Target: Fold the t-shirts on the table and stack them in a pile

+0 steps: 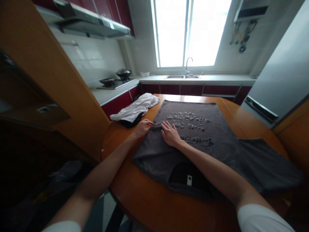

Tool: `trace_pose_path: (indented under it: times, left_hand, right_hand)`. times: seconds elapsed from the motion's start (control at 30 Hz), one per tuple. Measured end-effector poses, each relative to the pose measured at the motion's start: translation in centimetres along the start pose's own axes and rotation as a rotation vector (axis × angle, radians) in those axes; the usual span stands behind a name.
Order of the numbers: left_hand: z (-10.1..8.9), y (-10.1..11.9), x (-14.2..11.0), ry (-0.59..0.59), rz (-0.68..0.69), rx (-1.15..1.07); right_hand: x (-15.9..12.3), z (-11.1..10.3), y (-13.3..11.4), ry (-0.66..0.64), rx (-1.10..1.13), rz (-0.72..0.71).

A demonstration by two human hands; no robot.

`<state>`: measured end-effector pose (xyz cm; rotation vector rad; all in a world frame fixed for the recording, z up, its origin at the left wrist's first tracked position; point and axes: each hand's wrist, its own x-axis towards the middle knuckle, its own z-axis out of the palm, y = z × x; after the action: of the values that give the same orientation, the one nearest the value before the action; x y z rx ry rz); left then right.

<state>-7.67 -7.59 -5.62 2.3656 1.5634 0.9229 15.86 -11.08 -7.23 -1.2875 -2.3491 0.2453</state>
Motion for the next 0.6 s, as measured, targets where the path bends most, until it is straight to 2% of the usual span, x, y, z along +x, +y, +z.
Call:
trace_pose_path:
  times: [0.1, 0.23, 0.4, 0.6]
  left_hand:
    - [-0.1, 0.9, -0.1, -0.023, 0.116, -0.130]
    - [0.6, 1.4, -0.6, -0.145, 0.183, -0.145]
    - [1.5, 1.2, -1.4, -0.391, 0.050, 0.087]
    - [1.3, 1.5, -1.5, -0.547, -0.016, 0.175]
  right_hand:
    - [0.0, 0.3, 0.1, -0.125, -0.034, 0.017]
    - [0.1, 0.3, 0.0, -0.145, -0.039, 0.033]
    - [0.1, 0.3, 0.0, -0.141, -0.032, 0.030]
    - [0.2, 0.6, 0.3, -0.053, 0.004, 0.068]
